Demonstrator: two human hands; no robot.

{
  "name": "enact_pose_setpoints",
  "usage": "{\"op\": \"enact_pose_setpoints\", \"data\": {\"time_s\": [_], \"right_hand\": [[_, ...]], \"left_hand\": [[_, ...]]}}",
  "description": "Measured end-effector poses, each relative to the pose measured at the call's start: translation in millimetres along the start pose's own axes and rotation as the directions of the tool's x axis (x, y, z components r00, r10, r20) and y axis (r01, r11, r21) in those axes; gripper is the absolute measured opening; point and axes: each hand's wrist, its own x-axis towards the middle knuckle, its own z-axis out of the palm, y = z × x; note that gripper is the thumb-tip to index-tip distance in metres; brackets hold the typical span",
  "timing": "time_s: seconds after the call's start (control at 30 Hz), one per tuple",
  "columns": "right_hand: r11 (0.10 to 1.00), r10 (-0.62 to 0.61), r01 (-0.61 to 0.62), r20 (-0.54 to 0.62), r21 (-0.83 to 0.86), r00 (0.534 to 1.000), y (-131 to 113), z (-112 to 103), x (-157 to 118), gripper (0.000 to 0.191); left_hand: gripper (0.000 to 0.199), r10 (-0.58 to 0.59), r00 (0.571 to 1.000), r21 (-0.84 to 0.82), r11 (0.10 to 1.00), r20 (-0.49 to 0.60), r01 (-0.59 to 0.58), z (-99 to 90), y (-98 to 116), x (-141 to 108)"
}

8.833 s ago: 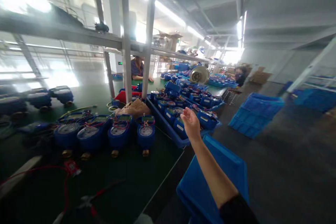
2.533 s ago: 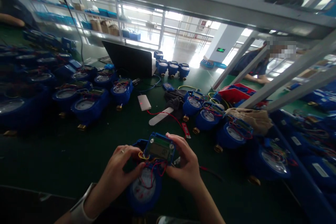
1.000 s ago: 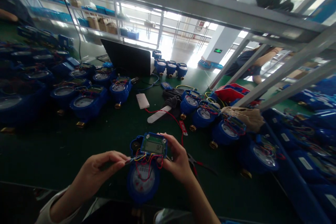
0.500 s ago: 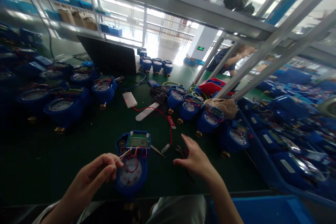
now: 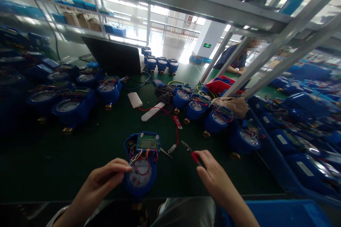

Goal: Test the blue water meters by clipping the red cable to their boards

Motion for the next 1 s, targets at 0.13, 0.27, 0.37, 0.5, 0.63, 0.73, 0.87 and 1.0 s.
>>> {"op": "enact_pose_setpoints", "data": {"time_s": [0.13,0.27,0.37,0.5,0.63,0.73,0.87,1.0], "right_hand": [[0.871,-0.429,0.484,-0.352,0.083,0.832,-61.4,11.2,-33.5,0.028],[0.765,-0.619,0.631,-0.417,-0.129,0.666,-106.1,26.4,-31.9,0.027],[0.783,-0.599,0.599,-0.467,-0.169,0.651,-114.8,34.4,-21.7,0.026],[0.791,-0.591,0.577,-0.493,-0.203,0.638,-118.3,36.8,-17.2,0.025],[0.782,-0.608,0.572,-0.506,-0.247,0.612,-123.0,35.5,-17.8,0.025],[0.767,-0.628,0.586,-0.489,-0.26,0.605,-122.6,35.6,-16.2,0.029],[0.749,-0.643,0.63,-0.455,-0.205,0.616,-120.7,36.6,-13.8,0.024],[0.706,-0.665,0.698,-0.447,-0.115,0.599,-117.8,28.2,-21.5,0.022]], "left_hand": [[0.019,-0.121,0.993,-0.077,0.99,0.015,0.121,-2.5,8.1,3.7],[0.027,-0.211,0.977,-0.178,0.962,-0.002,0.208,-5.3,10.4,2.9],[0.029,-0.234,0.972,-0.214,0.95,-0.01,0.226,-8.4,7.1,0.3],[0.03,-0.265,0.964,-0.243,0.937,-0.034,0.25,-9.6,6.0,1.1],[0.028,-0.25,0.968,-0.236,0.942,-0.023,0.238,-7.9,10.3,4.7],[0.023,-0.236,0.972,-0.231,0.946,-0.015,0.227,-8.3,11.2,4.2],[0.019,-0.198,0.98,-0.23,0.954,0.008,0.194,-10.2,10.2,1.7],[0.026,-0.235,0.971,-0.253,0.938,0.043,0.238,-9.2,15.5,2.1]]}}
